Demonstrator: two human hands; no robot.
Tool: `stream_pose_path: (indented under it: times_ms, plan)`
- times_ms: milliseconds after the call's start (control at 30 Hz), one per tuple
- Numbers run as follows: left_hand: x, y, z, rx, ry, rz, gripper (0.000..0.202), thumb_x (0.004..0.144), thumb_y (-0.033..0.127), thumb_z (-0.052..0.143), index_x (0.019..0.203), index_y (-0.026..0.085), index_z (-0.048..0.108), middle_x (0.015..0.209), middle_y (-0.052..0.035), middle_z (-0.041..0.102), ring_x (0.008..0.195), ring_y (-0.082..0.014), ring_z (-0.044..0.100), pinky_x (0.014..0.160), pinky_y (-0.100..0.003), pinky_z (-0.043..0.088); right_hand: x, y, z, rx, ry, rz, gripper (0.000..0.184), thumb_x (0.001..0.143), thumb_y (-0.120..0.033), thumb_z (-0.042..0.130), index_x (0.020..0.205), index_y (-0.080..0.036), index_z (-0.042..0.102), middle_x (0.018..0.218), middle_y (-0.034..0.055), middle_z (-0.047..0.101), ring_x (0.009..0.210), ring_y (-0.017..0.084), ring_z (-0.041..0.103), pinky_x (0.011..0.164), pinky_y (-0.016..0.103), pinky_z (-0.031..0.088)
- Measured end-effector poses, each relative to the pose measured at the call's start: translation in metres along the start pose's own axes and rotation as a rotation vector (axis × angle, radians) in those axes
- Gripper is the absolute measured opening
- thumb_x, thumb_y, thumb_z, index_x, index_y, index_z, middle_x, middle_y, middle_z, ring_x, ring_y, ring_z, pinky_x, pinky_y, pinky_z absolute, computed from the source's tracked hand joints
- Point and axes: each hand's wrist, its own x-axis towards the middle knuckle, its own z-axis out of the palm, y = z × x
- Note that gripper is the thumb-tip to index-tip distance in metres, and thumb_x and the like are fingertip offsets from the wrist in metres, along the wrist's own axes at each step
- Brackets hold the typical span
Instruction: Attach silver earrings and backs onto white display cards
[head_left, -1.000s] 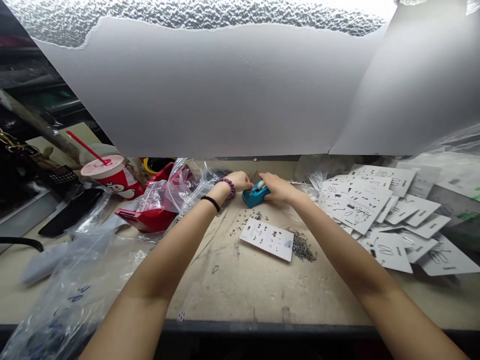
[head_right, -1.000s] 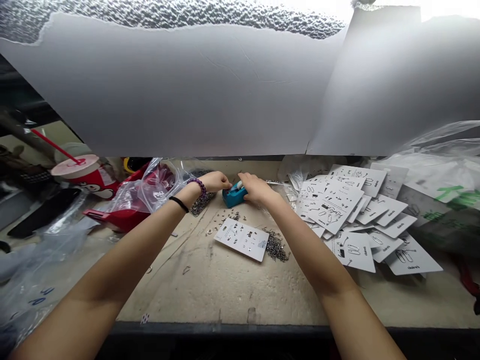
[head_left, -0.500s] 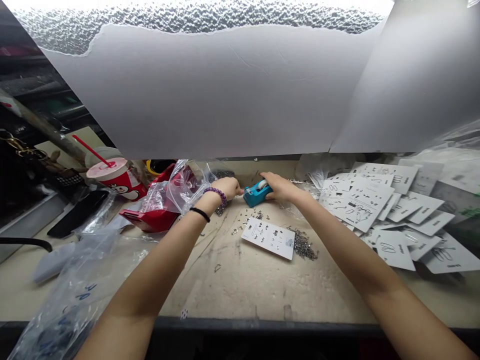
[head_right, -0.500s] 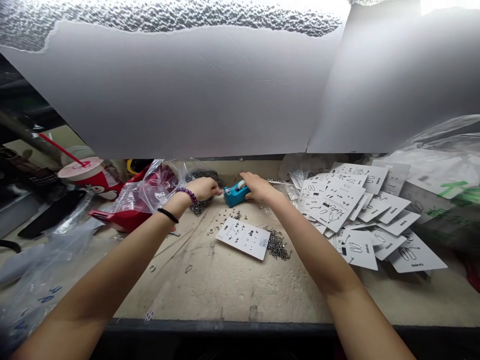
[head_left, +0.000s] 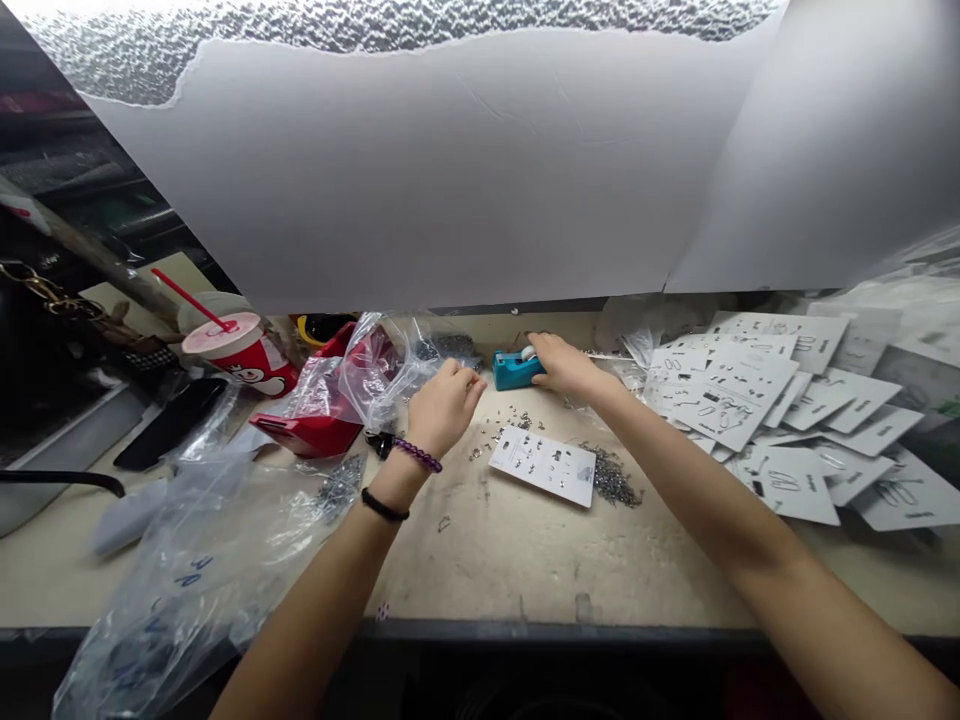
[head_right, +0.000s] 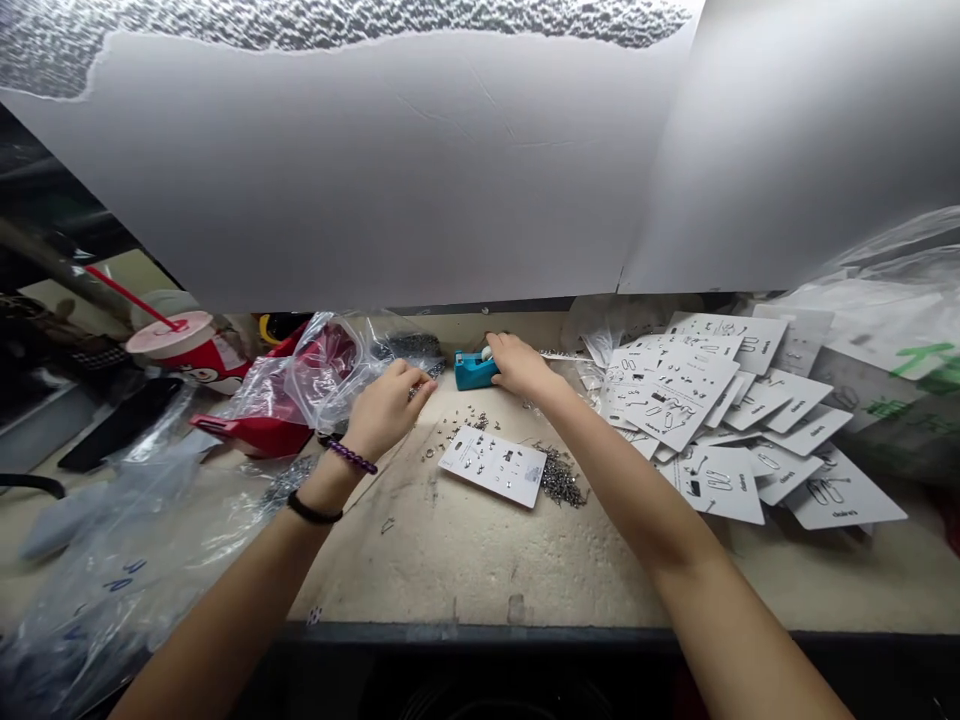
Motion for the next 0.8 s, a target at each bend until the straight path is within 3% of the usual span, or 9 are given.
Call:
stream_pose_path:
  times_ms: [100,167,267,333,467,633,667,733,800]
  plan:
    - [-0.011,0.009,-0.009,-0.316,-0.009,0.126,0.029,0.086,0.034,0.034,0.084,0.018,0.058,0.088,-0.0039,0.057,0.079,-0.0162,0.053,0.067,-0.028,0.041,-0.015,-0.019,-0.015,0.089,0.102,-0.035,0.042,0.086,-0.026,0.048,0.125,-0.015,0.039,0.131,0.0125,0.042,0.123,0.025,0.034,0.097,0.037,0.034]
    - [-0.015,0.017,-0.009,-0.45,-0.042,0.169,0.026,0.085,0.032,0.037,0.084,0.018,0.059,0.086,-0.003,0.057,0.08,-0.0154,0.053,0.07,-0.028,0.041,-0.032,-0.028,-0.026,0.27,0.094,-0.047,0.032,0.09,-0.035,0.038,0.112,-0.017,0.052,0.117,0.01,0.055,0.108,0.022,0.049,0.087,0.036,0.041]
    - [-0.018,0.029,-0.004,-0.508,-0.087,0.187,0.026,0.084,0.033,0.039,0.083,0.018,0.061,0.083,-0.0026,0.057,0.072,-0.014,0.051,0.065,-0.027,0.04,-0.058,-0.031,-0.035,0.448,-0.06,-0.065,0.03,0.085,-0.044,0.045,0.089,-0.02,0.061,0.094,0.0051,0.064,0.087,0.019,0.058,0.073,0.032,0.045]
    - [-0.018,0.036,0.001,-0.517,-0.13,0.205,0.026,0.084,0.033,0.039,0.084,0.018,0.062,0.083,-0.0026,0.058,0.071,-0.0139,0.051,0.064,-0.027,0.04,-0.071,-0.028,-0.034,0.532,-0.078,-0.051,0.027,0.082,-0.043,0.051,0.082,-0.019,0.062,0.085,0.0031,0.065,0.081,0.017,0.059,0.072,0.031,0.045]
    - [-0.014,0.045,0.009,-0.584,-0.181,0.231,0.026,0.083,0.031,0.041,0.089,0.019,0.063,0.09,-0.0033,0.062,0.08,-0.0156,0.053,0.067,-0.026,0.041,-0.089,-0.02,-0.026,0.591,0.058,0.008,0.021,0.08,-0.037,0.054,0.075,-0.019,0.062,0.079,0.0027,0.063,0.078,0.017,0.058,0.071,0.031,0.045]
    - [-0.028,0.045,0.009,-0.547,-0.208,0.055,0.03,0.082,0.036,0.042,0.098,0.018,0.06,0.085,-0.0036,0.064,0.074,-0.0167,0.056,0.065,-0.027,0.04,-0.105,-0.011,-0.025,0.586,0.216,0.186,0.018,0.081,-0.033,0.052,0.073,-0.019,0.059,0.079,0.0031,0.06,0.077,0.016,0.057,0.068,0.031,0.046]
    - [-0.036,0.044,0.008,-0.54,-0.254,0.047,0.031,0.083,0.038,0.041,0.089,0.017,0.062,0.08,-0.0035,0.065,0.072,-0.017,0.056,0.063,-0.027,0.04,-0.108,-0.008,-0.026,0.611,0.165,0.212,0.018,0.08,-0.034,0.052,0.074,-0.019,0.058,0.081,0.0033,0.06,0.076,0.016,0.057,0.066,0.03,0.046]
    - [-0.057,0.043,0.009,-0.59,-0.502,0.061,0.038,0.083,0.043,0.038,0.073,0.017,0.063,0.066,-0.003,0.063,0.063,-0.0164,0.056,0.058,-0.027,0.039,-0.114,-0.001,-0.025,0.646,-0.01,0.223,0.017,0.079,-0.035,0.053,0.077,-0.019,0.059,0.085,0.0037,0.061,0.077,0.017,0.057,0.065,0.03,0.047]
    - [-0.079,0.043,0.014,-0.753,-0.759,0.034,0.032,0.081,0.044,0.044,0.09,0.018,0.062,0.067,-0.0024,0.065,0.062,-0.0156,0.057,0.057,-0.025,0.041,-0.118,0.004,-0.022,0.619,-0.17,0.202,0.015,0.075,-0.034,0.057,0.08,-0.02,0.059,0.087,0.0032,0.061,0.079,0.018,0.057,0.065,0.031,0.046]
